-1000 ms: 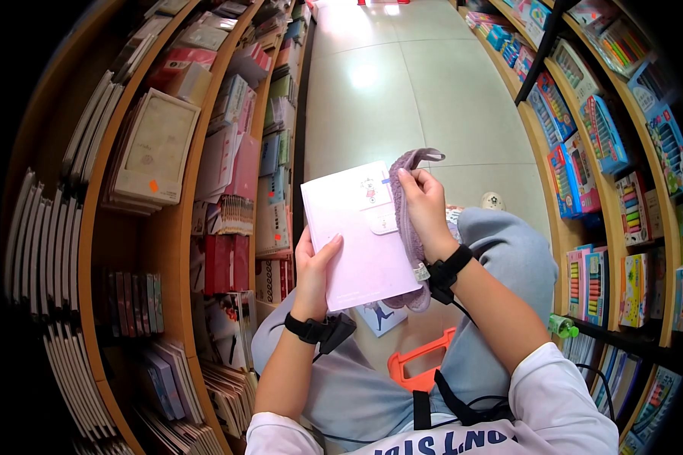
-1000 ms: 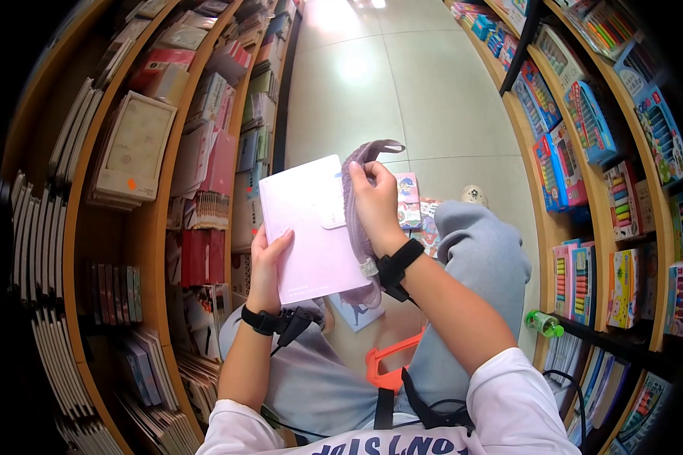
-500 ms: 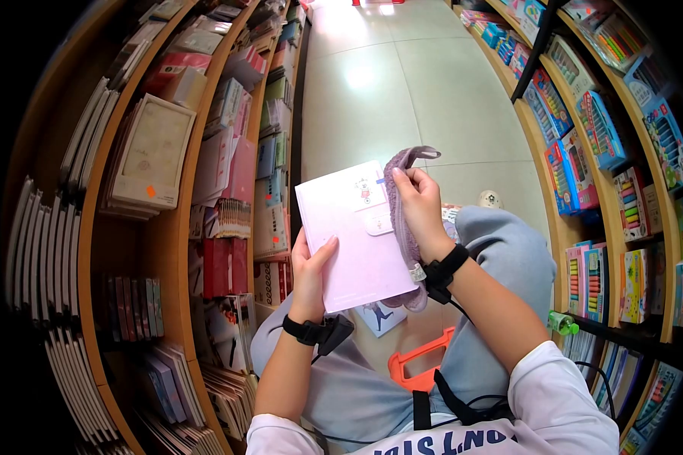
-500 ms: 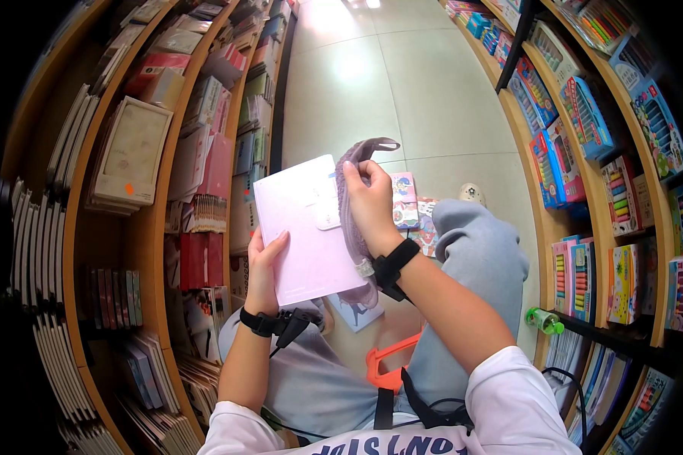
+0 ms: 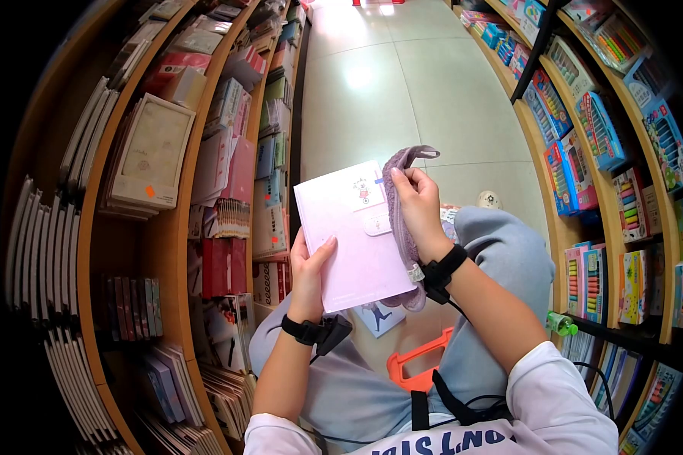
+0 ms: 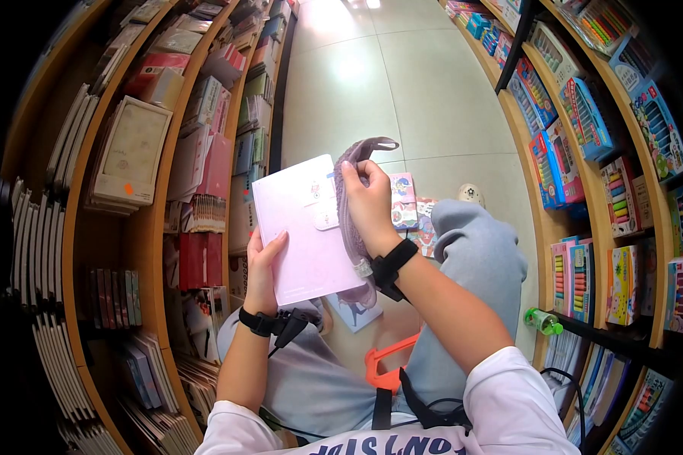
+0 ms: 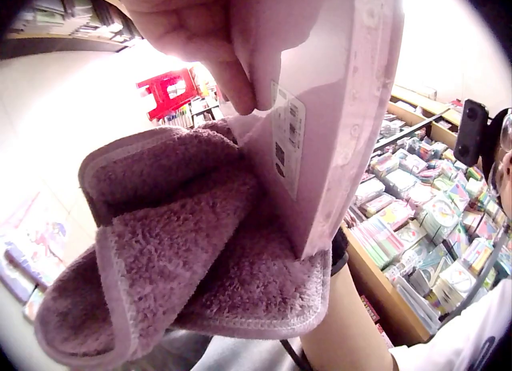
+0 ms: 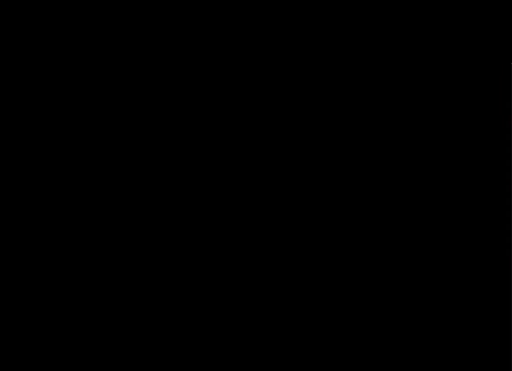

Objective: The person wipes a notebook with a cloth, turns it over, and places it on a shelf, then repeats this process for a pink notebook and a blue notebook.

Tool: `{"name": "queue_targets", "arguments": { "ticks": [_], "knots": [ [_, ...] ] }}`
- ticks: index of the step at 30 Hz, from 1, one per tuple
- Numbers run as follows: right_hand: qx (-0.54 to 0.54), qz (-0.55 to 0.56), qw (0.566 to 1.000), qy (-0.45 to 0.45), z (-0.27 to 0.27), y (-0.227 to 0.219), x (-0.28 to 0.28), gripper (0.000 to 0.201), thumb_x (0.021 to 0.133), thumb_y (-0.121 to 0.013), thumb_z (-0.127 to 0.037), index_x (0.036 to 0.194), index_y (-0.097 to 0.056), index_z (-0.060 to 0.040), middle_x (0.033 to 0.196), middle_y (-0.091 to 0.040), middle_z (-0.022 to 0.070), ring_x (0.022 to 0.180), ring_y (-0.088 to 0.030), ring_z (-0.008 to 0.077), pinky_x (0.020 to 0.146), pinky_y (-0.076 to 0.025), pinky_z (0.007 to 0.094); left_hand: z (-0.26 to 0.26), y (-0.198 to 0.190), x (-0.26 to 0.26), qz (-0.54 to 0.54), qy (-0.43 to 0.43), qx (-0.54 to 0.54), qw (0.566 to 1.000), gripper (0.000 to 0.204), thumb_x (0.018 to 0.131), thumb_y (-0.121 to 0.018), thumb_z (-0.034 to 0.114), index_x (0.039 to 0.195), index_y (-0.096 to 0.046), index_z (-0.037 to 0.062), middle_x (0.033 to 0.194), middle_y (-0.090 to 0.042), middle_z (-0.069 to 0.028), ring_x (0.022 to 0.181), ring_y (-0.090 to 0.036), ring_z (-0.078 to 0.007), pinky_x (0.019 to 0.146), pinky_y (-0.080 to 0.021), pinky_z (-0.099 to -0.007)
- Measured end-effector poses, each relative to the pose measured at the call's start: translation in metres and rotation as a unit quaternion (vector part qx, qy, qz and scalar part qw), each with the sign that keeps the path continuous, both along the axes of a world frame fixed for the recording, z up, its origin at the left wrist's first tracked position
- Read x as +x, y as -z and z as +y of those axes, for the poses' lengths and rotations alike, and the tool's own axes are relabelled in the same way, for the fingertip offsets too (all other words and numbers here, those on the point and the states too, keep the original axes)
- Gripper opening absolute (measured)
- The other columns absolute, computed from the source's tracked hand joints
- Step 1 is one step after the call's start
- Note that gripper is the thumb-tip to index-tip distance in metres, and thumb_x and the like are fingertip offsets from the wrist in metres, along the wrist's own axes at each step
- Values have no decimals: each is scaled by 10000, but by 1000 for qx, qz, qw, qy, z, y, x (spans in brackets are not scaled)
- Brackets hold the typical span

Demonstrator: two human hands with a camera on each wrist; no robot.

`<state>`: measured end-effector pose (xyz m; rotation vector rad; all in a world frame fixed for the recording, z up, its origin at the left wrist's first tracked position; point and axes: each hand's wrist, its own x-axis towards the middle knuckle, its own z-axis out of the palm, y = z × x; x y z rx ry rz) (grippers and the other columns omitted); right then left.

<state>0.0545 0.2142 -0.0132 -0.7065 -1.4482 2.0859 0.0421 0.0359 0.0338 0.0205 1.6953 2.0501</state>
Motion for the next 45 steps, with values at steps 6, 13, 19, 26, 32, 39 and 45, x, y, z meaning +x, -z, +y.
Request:
{"name": "queue_targets", "arguments": {
  "ticks": [6,13,19,26,32,39,45],
  "knots": [
    [1,-14,1000,-15,0,0,1,223,913,-553,-211,835,-584,-4,769,-581,6,692,-492,54,634,-409,208,-1,1,-1,-1,7,-1,1000,419,837,-584,74,1217,-441,-29,1137,-565,-137,1005,-571,-171,892,-441,-274],
    [0,-26,999,-26,1,-1,2,218,923,-547,-215,854,-586,-13,781,-582,-3,694,-496,42,640,-412,192,-2,3,-2,-3,10,-1,1000,440,833,-588,80,1231,-436,-33,1141,-565,-139,1008,-574,-175,893,-444,-277],
    [4,-27,999,-27,1,2,1,215,922,-546,-214,861,-585,-12,781,-578,-4,695,-493,41,637,-414,195,-2,3,-2,-5,7,-6,1000,441,832,-589,77,1231,-436,-32,1140,-566,-138,1006,-575,-173,889,-447,-275],
    [0,-24,999,-24,0,-2,2,212,919,-549,-216,857,-584,-17,767,-561,-15,684,-477,35,624,-401,190,-2,2,-1,-2,2,-4,1000,438,830,-588,79,1226,-437,-27,1134,-565,-136,999,-575,-171,885,-447,-275],
    [3,-18,1000,-17,0,-4,2,211,919,-551,-217,848,-582,-21,756,-551,-23,672,-464,31,610,-388,187,-1,0,0,5,7,-3,1000,407,830,-578,73,1202,-447,-23,1133,-561,-136,1001,-569,-171,891,-438,-278],
    [-3,-6,1000,-14,0,0,1,217,909,-559,-210,848,-584,-3,773,-577,5,697,-492,51,637,-409,205,-1,-1,0,4,4,-3,1000,412,832,-583,79,1206,-442,-24,1136,-560,-136,1008,-566,-171,899,-434,-278],
    [-2,-8,1000,-7,-1,-1,1,228,902,-562,-211,831,-582,4,766,-585,21,698,-498,68,642,-415,223,0,-1,1,5,6,-12,1000,432,830,-588,109,1215,-444,-23,1124,-563,-132,988,-572,-168,877,-444,-272]
  ]
}}
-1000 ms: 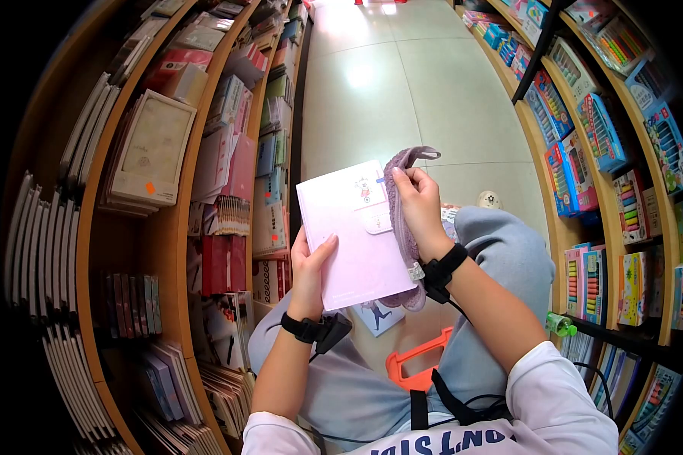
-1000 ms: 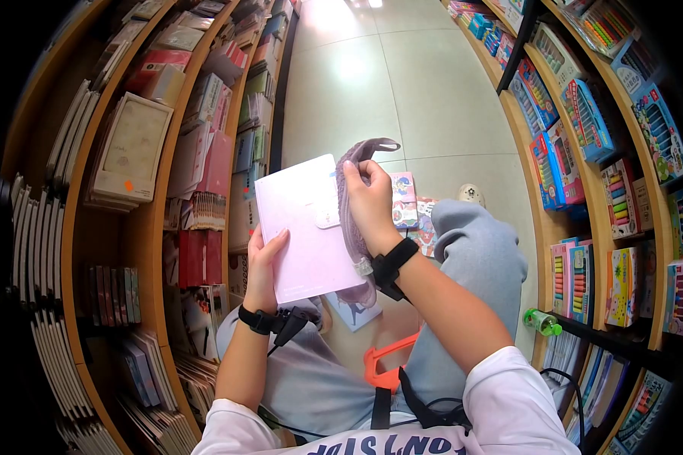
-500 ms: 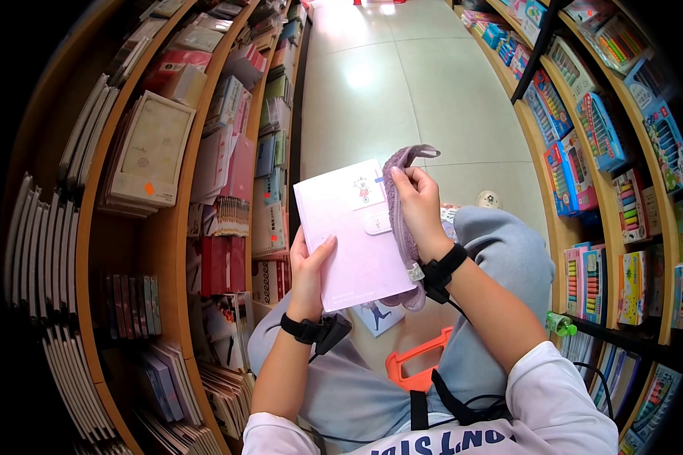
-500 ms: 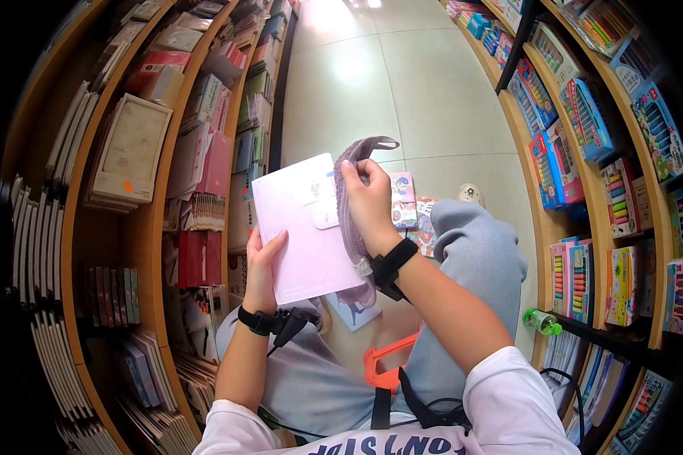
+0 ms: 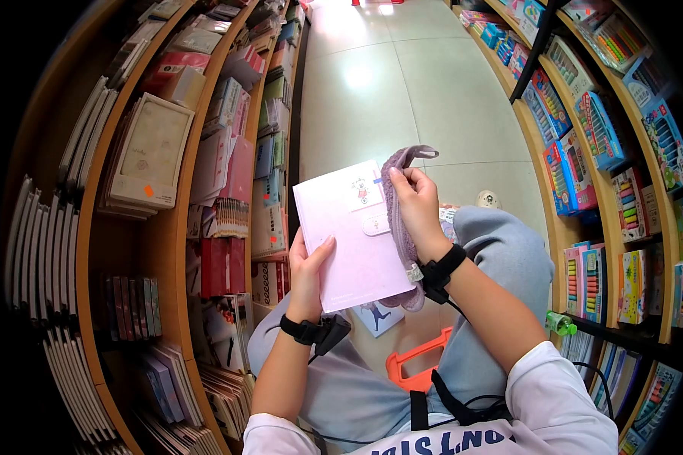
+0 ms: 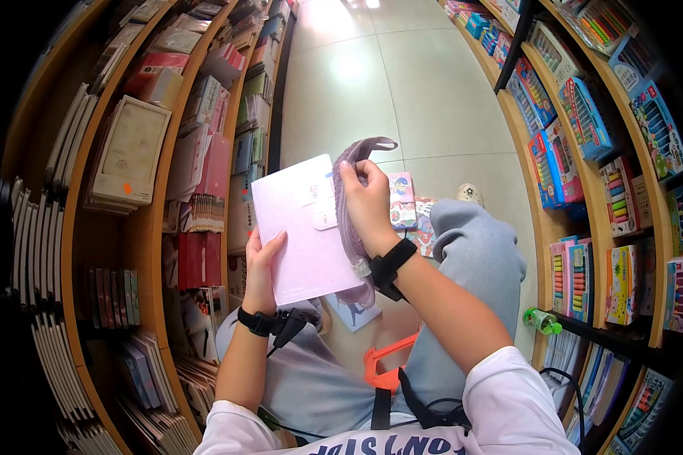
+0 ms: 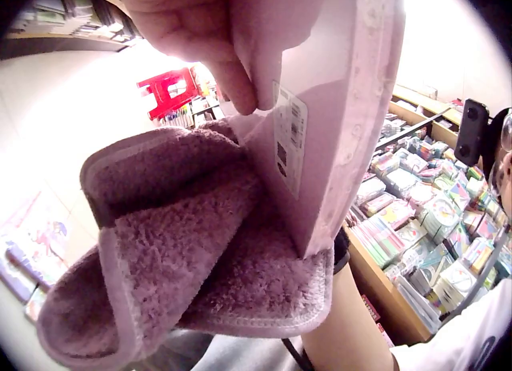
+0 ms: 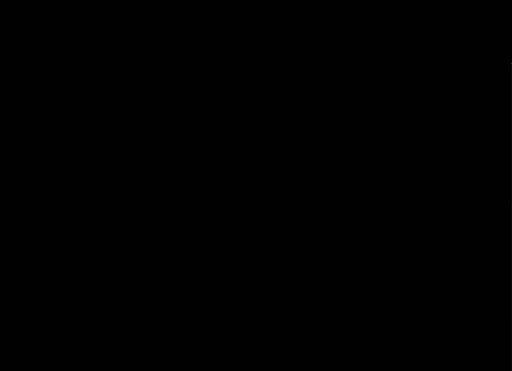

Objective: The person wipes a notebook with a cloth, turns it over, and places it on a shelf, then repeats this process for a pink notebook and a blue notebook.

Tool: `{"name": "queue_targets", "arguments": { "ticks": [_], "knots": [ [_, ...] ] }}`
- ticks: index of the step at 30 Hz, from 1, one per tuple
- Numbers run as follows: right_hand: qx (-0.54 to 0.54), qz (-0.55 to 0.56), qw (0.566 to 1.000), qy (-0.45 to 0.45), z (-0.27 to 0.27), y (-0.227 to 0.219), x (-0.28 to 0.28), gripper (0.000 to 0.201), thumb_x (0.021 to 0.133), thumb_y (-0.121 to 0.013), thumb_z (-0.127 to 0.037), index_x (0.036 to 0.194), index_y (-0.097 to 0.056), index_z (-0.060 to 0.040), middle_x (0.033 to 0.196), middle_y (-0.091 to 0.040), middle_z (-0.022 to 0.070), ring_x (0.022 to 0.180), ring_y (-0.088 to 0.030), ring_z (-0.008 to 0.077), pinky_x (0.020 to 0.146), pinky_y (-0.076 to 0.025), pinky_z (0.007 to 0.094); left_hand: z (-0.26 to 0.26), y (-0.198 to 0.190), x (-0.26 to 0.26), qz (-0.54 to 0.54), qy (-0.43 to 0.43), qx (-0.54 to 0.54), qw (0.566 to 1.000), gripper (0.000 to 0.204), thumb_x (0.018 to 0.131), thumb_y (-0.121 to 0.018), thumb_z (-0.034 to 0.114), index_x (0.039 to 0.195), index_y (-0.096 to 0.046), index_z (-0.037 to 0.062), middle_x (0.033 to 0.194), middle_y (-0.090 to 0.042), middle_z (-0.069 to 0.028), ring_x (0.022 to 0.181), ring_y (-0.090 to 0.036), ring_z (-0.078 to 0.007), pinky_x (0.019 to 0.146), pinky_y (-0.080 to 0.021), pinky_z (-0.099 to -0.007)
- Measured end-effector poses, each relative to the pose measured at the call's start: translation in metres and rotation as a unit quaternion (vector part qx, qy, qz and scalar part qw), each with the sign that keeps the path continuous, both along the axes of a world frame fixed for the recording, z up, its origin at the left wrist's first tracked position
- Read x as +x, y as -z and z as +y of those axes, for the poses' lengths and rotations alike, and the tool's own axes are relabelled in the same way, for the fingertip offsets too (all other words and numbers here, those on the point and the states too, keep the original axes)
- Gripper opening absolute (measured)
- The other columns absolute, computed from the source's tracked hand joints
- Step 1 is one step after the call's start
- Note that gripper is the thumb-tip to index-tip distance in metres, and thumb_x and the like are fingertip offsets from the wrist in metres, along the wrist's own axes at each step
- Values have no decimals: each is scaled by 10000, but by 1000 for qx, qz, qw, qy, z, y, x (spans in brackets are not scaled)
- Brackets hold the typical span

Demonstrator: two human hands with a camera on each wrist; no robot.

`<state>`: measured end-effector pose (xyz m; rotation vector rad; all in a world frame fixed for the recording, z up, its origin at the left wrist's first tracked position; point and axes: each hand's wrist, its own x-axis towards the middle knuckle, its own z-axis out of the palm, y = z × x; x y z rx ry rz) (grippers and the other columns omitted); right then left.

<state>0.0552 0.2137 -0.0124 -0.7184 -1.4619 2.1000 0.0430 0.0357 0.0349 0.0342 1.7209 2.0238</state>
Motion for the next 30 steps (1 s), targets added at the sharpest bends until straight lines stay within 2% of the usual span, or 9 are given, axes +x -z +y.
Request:
{"name": "queue_targets", "arguments": {
  "ticks": [2,17,20,30],
  "knots": [
    [-3,-2,1000,4,0,0,0,235,893,-567,-211,807,-579,8,750,-587,31,693,-499,82,641,-418,239,0,2,0,14,4,-16,1000,464,822,-595,165,1220,-446,-21,1091,-565,-120,952,-577,-163,840,-456,-261],
    [-3,-9,1000,2,-1,-1,0,230,896,-566,-205,795,-578,2,728,-577,22,672,-492,73,617,-410,234,0,1,0,-11,2,-11,1000,471,826,-594,145,1237,-436,-20,1106,-568,-116,965,-578,-163,852,-456,-264],
    [1,-5,1000,3,-1,-4,1,229,897,-567,-204,792,-573,0,735,-577,20,681,-491,69,627,-410,230,0,0,0,-13,-6,7,1000,446,827,-587,90,1231,-431,-16,1130,-567,-138,986,-583,-175,872,-460,-282],
    [24,22,999,-3,1,-10,3,227,899,-572,-199,807,-564,8,752,-576,22,695,-502,68,644,-420,230,-2,4,-1,10,-7,10,1000,472,822,-587,82,1248,-412,-17,1178,-540,-129,1064,-541,-177,939,-408,-285]
  ]
}}
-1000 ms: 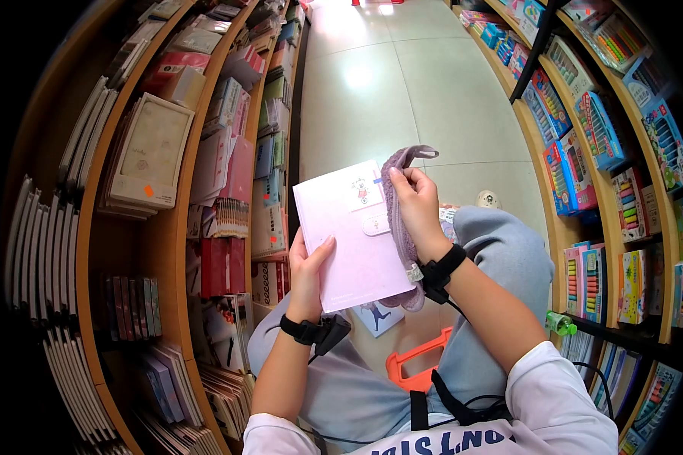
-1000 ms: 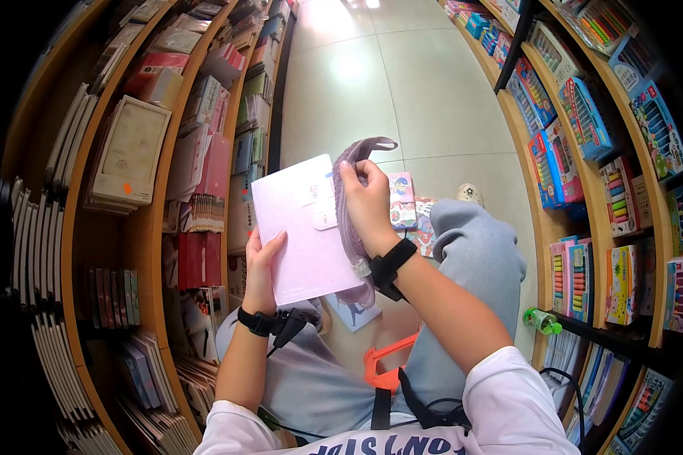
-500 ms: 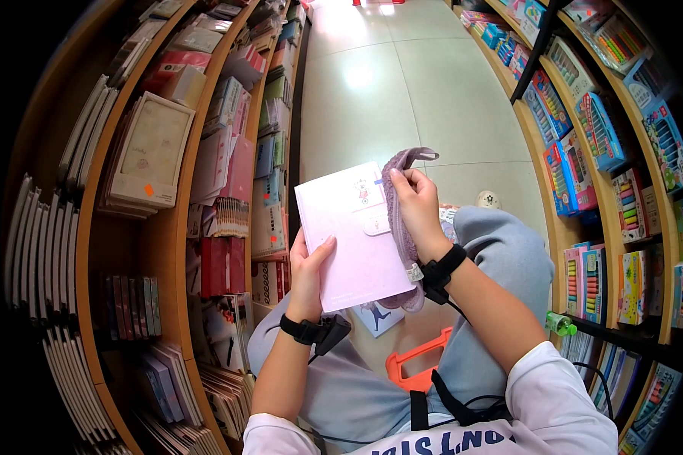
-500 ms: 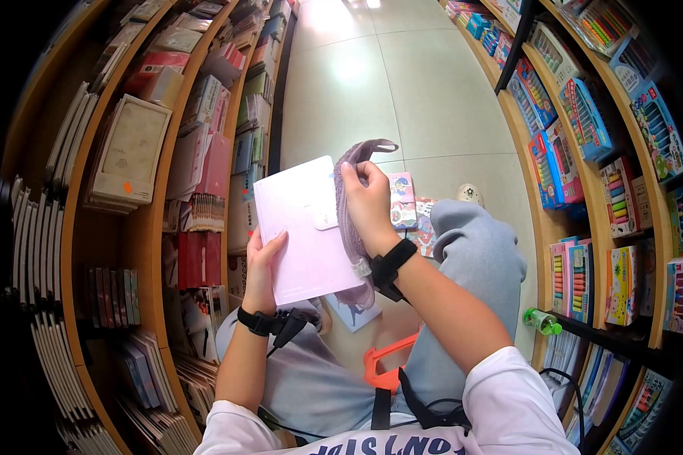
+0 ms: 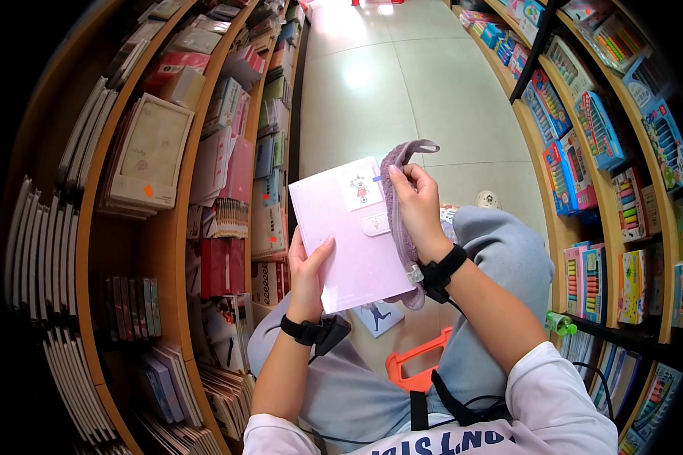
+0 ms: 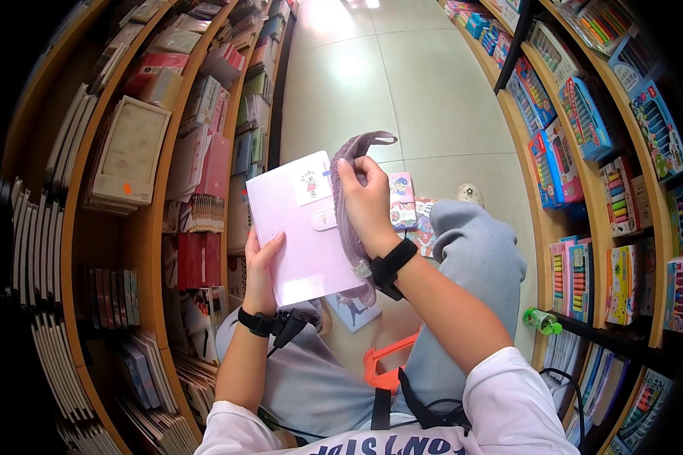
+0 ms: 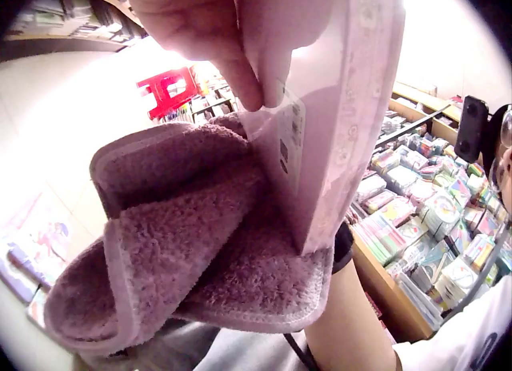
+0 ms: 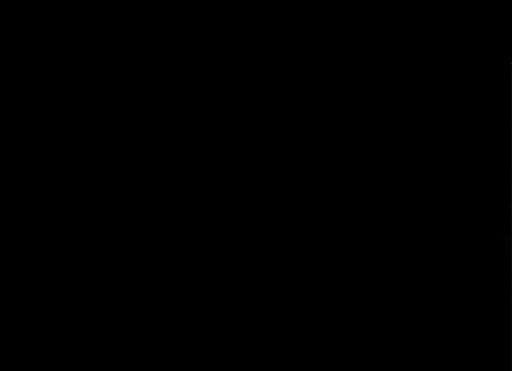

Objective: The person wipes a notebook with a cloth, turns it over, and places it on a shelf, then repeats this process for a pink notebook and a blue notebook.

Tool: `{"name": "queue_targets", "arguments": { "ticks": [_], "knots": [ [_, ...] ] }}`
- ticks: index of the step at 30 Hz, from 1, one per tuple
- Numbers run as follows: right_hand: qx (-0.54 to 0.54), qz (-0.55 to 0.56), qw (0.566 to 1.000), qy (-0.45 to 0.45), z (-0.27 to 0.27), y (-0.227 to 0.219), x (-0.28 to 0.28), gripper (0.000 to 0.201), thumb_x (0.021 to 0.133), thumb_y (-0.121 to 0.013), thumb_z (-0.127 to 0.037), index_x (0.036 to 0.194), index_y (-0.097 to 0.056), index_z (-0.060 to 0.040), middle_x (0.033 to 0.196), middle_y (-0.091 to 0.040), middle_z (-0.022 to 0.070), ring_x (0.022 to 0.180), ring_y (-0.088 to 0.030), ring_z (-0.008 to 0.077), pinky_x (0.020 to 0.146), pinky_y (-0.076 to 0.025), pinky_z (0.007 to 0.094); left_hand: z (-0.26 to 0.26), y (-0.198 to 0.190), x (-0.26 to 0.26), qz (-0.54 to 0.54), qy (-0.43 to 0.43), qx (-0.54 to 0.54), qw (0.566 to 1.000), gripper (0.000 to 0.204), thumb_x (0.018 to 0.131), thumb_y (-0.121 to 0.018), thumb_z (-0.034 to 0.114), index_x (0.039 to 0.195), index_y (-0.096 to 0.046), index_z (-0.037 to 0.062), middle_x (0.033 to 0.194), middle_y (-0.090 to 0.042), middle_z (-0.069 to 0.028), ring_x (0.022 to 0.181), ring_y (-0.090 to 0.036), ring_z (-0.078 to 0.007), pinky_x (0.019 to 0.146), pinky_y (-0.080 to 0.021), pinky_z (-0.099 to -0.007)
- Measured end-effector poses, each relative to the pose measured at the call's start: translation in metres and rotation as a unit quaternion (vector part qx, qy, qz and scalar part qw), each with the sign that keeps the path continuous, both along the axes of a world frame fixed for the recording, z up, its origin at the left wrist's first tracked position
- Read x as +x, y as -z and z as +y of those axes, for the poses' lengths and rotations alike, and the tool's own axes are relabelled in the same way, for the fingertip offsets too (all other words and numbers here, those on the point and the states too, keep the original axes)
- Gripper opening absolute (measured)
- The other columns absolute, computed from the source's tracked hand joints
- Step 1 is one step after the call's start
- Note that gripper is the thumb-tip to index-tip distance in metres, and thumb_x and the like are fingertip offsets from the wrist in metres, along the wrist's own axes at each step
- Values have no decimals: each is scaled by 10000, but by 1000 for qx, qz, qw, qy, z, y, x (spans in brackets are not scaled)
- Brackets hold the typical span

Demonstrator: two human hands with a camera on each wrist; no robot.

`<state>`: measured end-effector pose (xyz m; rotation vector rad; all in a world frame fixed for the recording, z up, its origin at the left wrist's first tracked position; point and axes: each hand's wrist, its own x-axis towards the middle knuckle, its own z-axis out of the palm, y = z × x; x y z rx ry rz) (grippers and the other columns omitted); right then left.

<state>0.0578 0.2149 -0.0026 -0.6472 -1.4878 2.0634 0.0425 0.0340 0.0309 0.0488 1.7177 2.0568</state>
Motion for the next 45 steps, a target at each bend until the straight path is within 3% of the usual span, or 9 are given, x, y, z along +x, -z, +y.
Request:
{"name": "queue_targets", "arguments": {
  "ticks": [23,26,45],
  "knots": [
    [-15,-17,1000,10,-1,6,-2,241,889,-574,-208,813,-577,21,748,-591,36,691,-511,79,637,-427,240,2,-1,0,-11,2,0,1000,437,825,-584,84,1222,-436,-23,1140,-563,-135,1015,-567,-178,906,-433,-286],
    [-11,-24,1000,10,-1,7,-2,242,890,-573,-211,817,-579,20,753,-595,36,691,-511,82,641,-428,242,2,1,0,-3,9,-13,1000,491,820,-597,161,1249,-430,-9,1114,-559,-115,978,-569,-167,862,-446,-265],
    [-14,-49,999,3,-2,9,-2,242,890,-565,-220,815,-582,9,741,-585,33,685,-505,86,630,-417,247,1,0,-3,-39,6,-9,999,460,823,-582,90,1241,-431,-26,1129,-568,-149,989,-586,-186,874,-458,-280]
  ]
}}
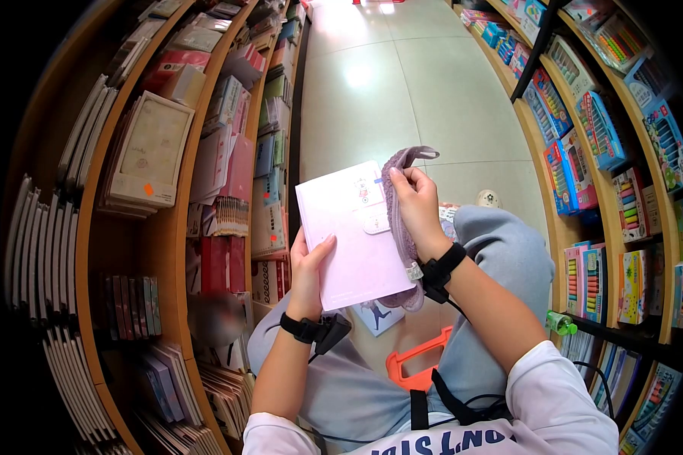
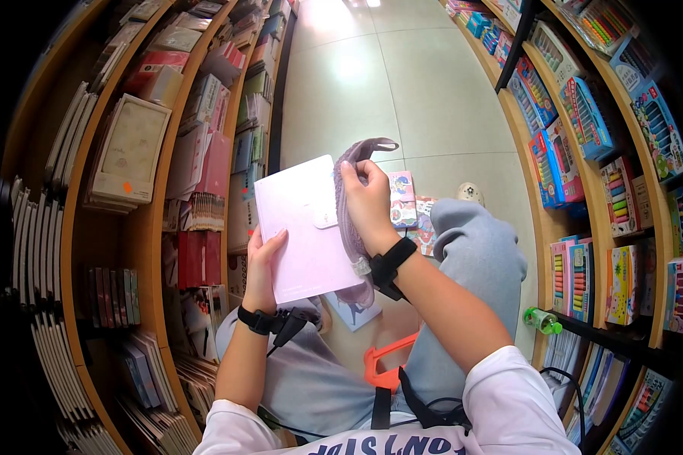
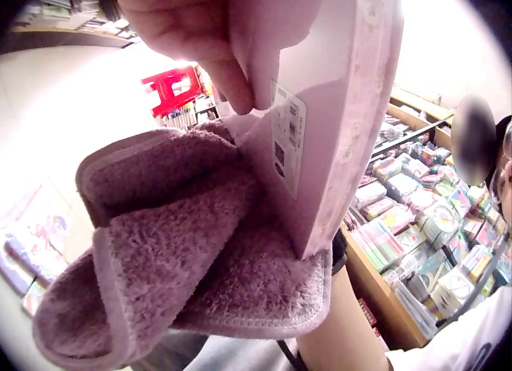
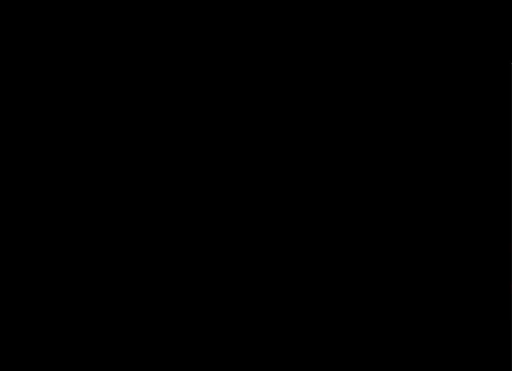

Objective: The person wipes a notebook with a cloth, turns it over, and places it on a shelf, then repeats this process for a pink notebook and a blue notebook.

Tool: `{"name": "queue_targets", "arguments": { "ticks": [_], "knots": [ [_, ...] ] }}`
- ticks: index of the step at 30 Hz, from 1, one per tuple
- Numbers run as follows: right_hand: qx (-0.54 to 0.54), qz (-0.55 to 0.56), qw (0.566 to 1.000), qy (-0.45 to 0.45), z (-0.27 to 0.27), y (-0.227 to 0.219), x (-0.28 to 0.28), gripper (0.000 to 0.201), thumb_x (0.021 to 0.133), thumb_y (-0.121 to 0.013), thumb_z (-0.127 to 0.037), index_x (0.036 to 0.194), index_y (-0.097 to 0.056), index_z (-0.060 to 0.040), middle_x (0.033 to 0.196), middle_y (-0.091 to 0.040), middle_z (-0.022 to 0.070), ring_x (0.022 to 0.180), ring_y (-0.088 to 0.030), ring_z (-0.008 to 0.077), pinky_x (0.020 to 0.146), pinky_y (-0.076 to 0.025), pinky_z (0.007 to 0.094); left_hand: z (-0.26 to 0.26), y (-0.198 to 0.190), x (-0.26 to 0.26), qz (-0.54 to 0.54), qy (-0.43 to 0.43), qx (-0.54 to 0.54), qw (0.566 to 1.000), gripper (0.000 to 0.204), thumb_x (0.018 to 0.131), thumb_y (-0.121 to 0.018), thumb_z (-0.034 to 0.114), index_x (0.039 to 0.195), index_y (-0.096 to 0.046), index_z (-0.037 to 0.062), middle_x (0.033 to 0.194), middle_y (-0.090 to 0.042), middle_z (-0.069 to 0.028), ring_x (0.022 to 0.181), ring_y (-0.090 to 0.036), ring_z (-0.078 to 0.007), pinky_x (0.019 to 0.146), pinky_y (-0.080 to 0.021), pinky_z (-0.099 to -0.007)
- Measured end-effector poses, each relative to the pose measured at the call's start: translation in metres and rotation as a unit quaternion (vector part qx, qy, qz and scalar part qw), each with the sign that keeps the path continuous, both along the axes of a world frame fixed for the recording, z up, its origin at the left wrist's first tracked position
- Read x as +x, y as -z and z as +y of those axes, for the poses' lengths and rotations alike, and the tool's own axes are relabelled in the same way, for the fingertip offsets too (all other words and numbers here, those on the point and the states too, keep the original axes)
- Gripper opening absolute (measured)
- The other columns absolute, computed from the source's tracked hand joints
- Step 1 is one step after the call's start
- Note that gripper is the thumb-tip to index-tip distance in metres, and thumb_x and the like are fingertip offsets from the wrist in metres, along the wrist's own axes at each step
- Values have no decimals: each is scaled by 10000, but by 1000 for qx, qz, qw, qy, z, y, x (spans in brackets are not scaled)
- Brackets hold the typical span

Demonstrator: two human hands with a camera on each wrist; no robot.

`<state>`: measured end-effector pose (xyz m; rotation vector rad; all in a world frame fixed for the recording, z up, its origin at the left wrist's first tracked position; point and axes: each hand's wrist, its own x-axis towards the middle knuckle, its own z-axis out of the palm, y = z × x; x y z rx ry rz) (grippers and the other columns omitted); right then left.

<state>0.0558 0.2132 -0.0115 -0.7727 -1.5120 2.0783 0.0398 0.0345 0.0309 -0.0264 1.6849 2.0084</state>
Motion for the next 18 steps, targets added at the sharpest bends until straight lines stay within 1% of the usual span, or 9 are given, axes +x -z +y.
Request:
{"name": "queue_targets", "arguments": {
  "ticks": [8,11,18],
  "knots": [
    [-3,-3,1000,-4,0,7,-1,246,885,-569,-223,818,-581,14,754,-591,42,701,-512,96,648,-420,254,0,-3,1,-13,3,-10,1000,458,828,-581,95,1243,-429,-21,1114,-575,-148,967,-598,-187,850,-475,-278],
    [-2,-5,1000,-5,1,10,-2,246,884,-570,-221,819,-584,16,753,-592,42,700,-510,96,647,-419,253,0,1,0,0,14,-12,1000,515,827,-584,151,1283,-409,-15,1115,-568,-133,950,-599,-179,811,-489,-268],
    [-17,-2,1000,-11,0,8,-1,248,888,-567,-222,824,-592,16,754,-592,37,692,-507,93,642,-417,247,-1,5,-2,-25,11,-7,1000,501,833,-569,131,1286,-412,-17,1125,-569,-134,957,-602,-186,812,-494,-273]
  ]
}}
